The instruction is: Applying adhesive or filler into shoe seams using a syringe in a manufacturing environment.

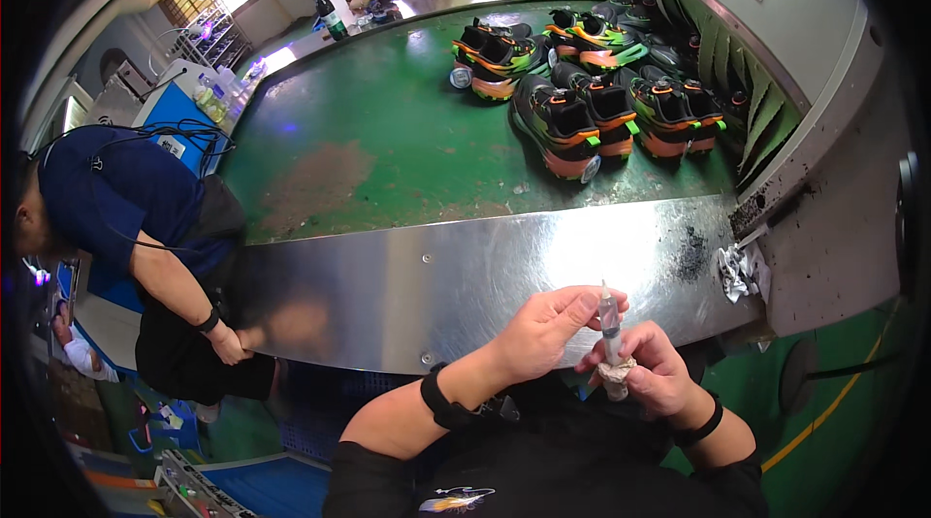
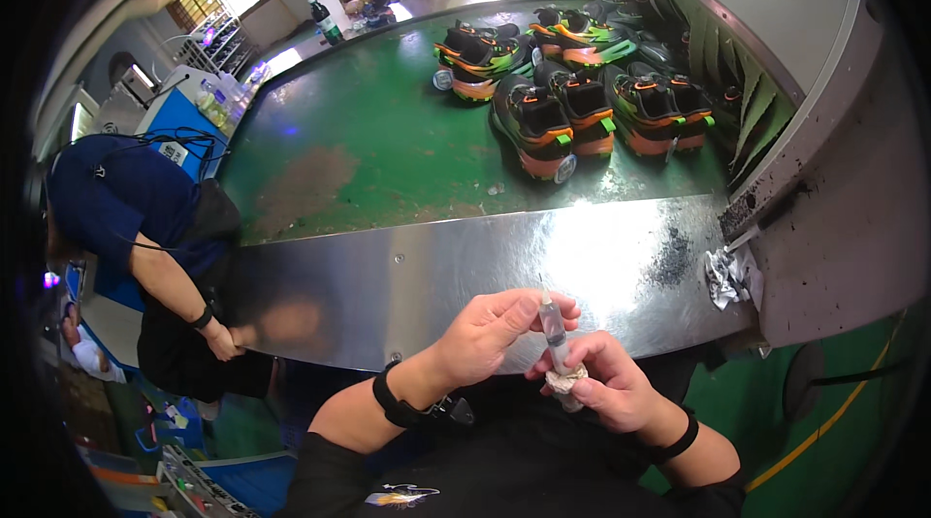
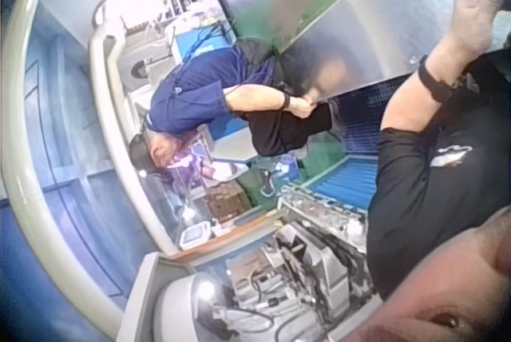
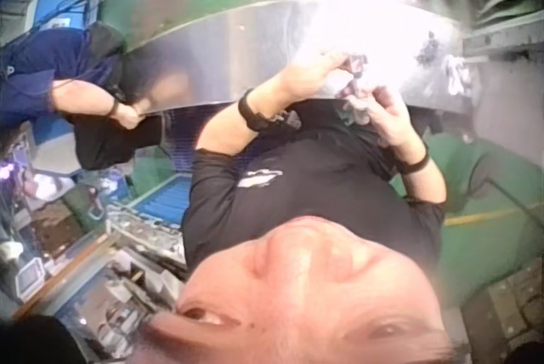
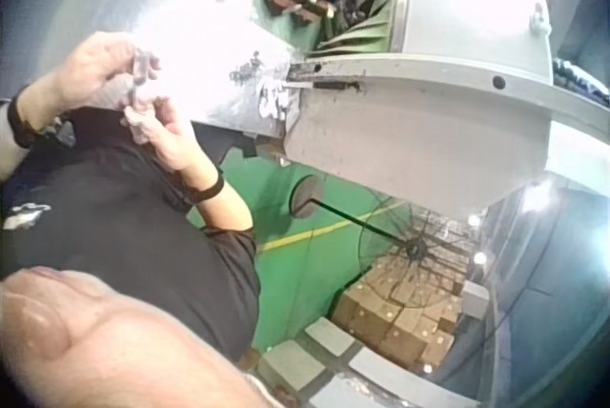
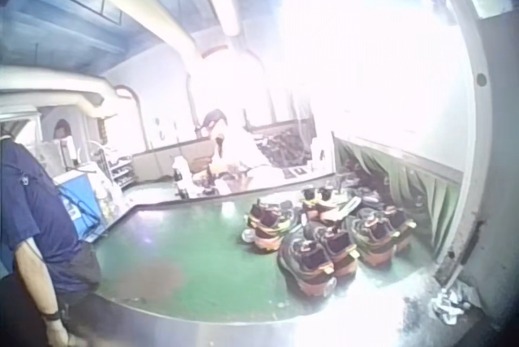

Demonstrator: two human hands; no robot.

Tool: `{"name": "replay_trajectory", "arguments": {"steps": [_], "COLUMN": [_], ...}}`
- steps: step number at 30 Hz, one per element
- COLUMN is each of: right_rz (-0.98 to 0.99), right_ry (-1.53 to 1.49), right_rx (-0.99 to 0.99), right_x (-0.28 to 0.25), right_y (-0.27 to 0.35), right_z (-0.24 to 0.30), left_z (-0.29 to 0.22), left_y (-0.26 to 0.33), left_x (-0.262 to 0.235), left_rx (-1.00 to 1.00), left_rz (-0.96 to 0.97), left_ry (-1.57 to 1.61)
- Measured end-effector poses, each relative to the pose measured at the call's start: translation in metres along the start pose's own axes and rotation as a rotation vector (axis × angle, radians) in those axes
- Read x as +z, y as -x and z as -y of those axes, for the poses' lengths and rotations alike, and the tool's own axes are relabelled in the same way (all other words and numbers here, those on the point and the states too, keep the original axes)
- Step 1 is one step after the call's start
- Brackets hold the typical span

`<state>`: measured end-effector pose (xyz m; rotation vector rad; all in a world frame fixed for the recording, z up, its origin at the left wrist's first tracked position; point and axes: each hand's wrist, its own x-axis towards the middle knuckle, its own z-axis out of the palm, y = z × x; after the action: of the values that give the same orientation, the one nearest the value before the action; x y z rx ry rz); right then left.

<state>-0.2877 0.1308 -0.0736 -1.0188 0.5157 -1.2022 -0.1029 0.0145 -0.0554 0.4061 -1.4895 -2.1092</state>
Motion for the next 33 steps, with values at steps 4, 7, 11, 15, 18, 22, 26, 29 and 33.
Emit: {"name": "replay_trajectory", "arguments": {"steps": [4,7,11,15,18,22,26,29,33], "right_rz": [-0.001,0.003,0.035,-0.02,-0.221,-0.108,-0.066,-0.17,-0.224], "right_ry": [-0.116,-0.18,-0.239,-0.159,0.102,0.217,0.369,0.548,0.71], "right_rx": [0.066,0.093,0.108,0.127,0.103,0.052,0.068,0.067,0.031], "right_x": [-0.006,-0.008,-0.005,0.004,0.009,-0.01,-0.013,-0.024,-0.017], "right_y": [0.006,0.005,-0.004,-0.012,-0.004,-0.009,-0.02,-0.019,-0.025], "right_z": [-0.004,-0.006,-0.014,-0.017,-0.012,-0.03,-0.047,-0.069,-0.069], "left_z": [-0.004,-0.003,0.001,-0.012,-0.002,0.018,0.025,0.026,0.036], "left_y": [-0.004,-0.01,-0.007,0.004,-0.011,-0.007,0.007,0.008,-0.001], "left_x": [0.002,0.006,0.002,-0.006,0.003,0.005,-0.006,-0.008,-0.014], "left_rx": [-0.136,-0.147,-0.105,-0.265,-0.007,0.086,0.111,0.1,0.113], "left_rz": [0.009,-0.016,-0.049,-0.095,-0.084,-0.198,-0.31,-0.348,-0.458], "left_ry": [0.134,0.212,0.317,0.272,0.107,0.141,0.041,-0.088,0.013]}}
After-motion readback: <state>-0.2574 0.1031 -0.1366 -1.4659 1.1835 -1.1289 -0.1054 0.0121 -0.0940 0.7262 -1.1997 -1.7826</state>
